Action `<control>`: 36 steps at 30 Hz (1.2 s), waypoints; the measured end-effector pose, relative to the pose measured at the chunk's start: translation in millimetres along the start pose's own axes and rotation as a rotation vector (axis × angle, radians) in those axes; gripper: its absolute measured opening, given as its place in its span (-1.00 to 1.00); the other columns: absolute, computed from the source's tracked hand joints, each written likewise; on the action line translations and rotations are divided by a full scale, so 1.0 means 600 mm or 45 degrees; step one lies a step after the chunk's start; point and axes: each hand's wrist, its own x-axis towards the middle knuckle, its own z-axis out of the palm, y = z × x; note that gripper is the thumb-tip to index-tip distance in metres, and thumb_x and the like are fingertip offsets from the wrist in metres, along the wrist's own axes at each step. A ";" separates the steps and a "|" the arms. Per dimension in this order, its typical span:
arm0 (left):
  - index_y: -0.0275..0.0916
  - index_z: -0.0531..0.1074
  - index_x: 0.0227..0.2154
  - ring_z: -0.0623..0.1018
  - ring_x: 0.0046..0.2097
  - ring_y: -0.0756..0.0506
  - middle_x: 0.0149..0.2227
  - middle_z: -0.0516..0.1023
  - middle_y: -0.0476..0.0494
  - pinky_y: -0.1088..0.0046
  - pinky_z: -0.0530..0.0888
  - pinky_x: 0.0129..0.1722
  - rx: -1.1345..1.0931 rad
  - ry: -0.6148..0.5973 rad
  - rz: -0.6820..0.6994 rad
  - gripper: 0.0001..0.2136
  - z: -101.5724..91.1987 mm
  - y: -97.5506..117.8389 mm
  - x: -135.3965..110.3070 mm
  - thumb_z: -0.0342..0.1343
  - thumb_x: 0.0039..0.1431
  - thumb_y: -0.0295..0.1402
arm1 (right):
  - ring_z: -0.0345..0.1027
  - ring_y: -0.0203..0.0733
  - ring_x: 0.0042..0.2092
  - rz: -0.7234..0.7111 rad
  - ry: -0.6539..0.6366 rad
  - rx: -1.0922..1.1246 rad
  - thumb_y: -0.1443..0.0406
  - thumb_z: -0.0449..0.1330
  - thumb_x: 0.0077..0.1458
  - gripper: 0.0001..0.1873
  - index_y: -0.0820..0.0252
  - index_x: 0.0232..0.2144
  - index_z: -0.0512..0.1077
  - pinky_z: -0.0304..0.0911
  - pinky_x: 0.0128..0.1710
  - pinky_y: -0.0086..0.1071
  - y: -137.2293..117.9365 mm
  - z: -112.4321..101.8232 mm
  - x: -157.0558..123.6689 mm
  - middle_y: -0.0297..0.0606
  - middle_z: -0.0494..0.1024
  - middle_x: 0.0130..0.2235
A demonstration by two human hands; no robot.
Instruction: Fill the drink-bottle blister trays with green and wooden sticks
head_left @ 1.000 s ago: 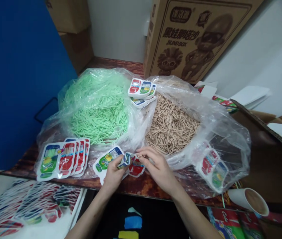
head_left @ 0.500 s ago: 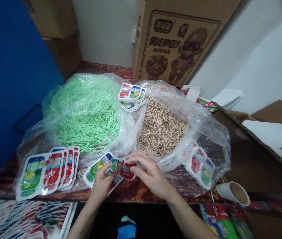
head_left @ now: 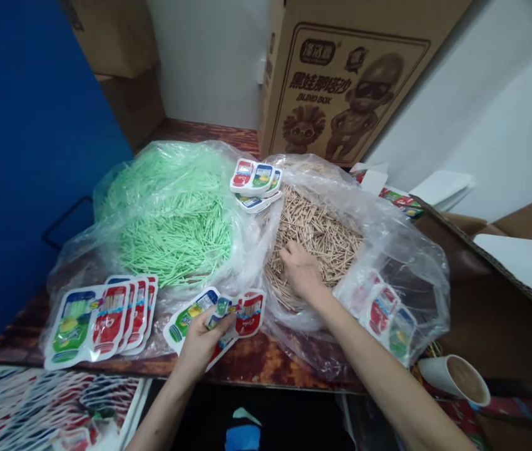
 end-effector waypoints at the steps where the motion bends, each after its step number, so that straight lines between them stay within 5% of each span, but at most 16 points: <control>1: -0.27 0.50 -0.55 0.41 -0.50 0.01 -0.54 0.48 0.03 0.51 0.37 -0.44 -0.004 0.000 -0.001 -0.77 -0.001 0.000 0.001 0.33 -0.12 -0.20 | 0.22 -0.10 -0.25 -0.010 0.029 0.018 0.53 0.04 0.07 -0.76 0.16 -0.50 0.37 0.13 -0.30 -0.29 -0.001 -0.006 -0.003 -0.17 0.41 -0.34; 5: -0.27 0.50 -0.55 0.40 -0.48 0.00 -0.53 0.48 0.02 0.51 0.37 -0.43 0.000 -0.019 -0.003 -0.78 -0.005 0.001 0.005 0.32 -0.09 -0.21 | 0.29 -0.16 -0.27 0.085 0.257 0.478 0.43 0.05 0.15 -0.84 0.13 -0.25 0.38 0.21 -0.25 -0.28 -0.035 -0.048 -0.024 -0.26 0.41 -0.32; 8: -0.27 0.48 -0.56 0.39 -0.47 0.01 -0.52 0.46 0.03 0.52 0.35 -0.43 0.034 -0.041 0.030 -0.80 -0.004 0.000 0.007 0.30 -0.07 -0.25 | 0.32 -0.22 -0.33 0.237 0.375 1.032 0.38 0.10 0.16 -0.59 0.03 0.05 0.21 0.28 -0.33 -0.33 -0.093 -0.079 -0.043 -0.34 0.39 -0.34; 12: -0.27 0.50 -0.51 0.40 -0.45 -0.01 -0.51 0.48 0.02 0.50 0.37 -0.39 0.069 -0.062 0.031 -0.82 -0.002 0.000 0.003 0.29 -0.05 -0.25 | 0.34 -0.25 -0.28 0.209 0.440 1.195 0.37 0.15 0.14 -0.66 0.01 -0.03 0.26 0.30 -0.22 -0.32 -0.151 -0.088 -0.064 -0.34 0.39 -0.30; 19: -0.30 0.52 -0.50 0.44 -0.45 -0.04 -0.51 0.51 -0.02 0.45 0.41 -0.35 0.052 -0.054 0.014 -0.76 -0.006 -0.003 -0.007 0.31 -0.10 -0.19 | 0.36 -0.26 -0.27 0.219 -0.002 1.308 0.40 0.19 0.07 -0.79 0.09 -0.21 0.33 0.26 -0.20 -0.37 -0.152 -0.070 -0.076 -0.37 0.42 -0.35; 23: -0.30 0.51 -0.49 0.43 -0.46 -0.03 -0.52 0.50 0.00 0.46 0.41 -0.37 0.027 -0.040 -0.030 -0.74 -0.003 -0.004 -0.010 0.31 -0.10 -0.17 | 0.36 -0.23 -0.24 0.364 0.041 1.369 0.37 0.21 0.05 -0.79 0.10 -0.25 0.29 0.26 -0.18 -0.37 -0.153 -0.068 -0.074 -0.37 0.42 -0.33; 28: -0.29 0.50 -0.50 0.44 -0.44 -0.02 -0.50 0.51 0.02 0.48 0.41 -0.35 0.035 -0.059 0.015 -0.79 -0.005 0.005 -0.007 0.30 -0.07 -0.24 | 0.33 -0.15 -0.11 0.077 -0.220 1.065 0.33 0.14 0.16 -0.97 0.13 -0.33 0.40 0.21 -0.06 -0.26 -0.158 -0.073 -0.071 -0.27 0.46 -0.25; 32: -0.29 0.51 -0.49 0.44 -0.43 -0.01 -0.48 0.52 0.02 0.49 0.40 -0.34 0.054 -0.014 0.043 -0.82 -0.012 0.004 -0.004 0.27 -0.03 -0.26 | 0.10 -0.03 0.17 -0.068 -0.348 0.911 0.21 0.13 0.20 -0.76 0.15 -0.46 0.46 0.05 0.14 -0.11 -0.156 -0.076 -0.066 -0.16 0.38 0.04; 36: -0.29 0.51 -0.50 0.46 -0.42 -0.01 -0.48 0.52 0.02 0.49 0.42 -0.33 0.066 0.011 0.065 -0.81 -0.020 -0.001 -0.011 0.28 -0.04 -0.25 | 0.20 -0.05 0.12 -0.102 -0.490 0.964 0.19 0.13 0.20 -0.77 0.13 -0.43 0.49 0.07 0.13 -0.12 -0.159 -0.077 -0.064 -0.18 0.40 0.06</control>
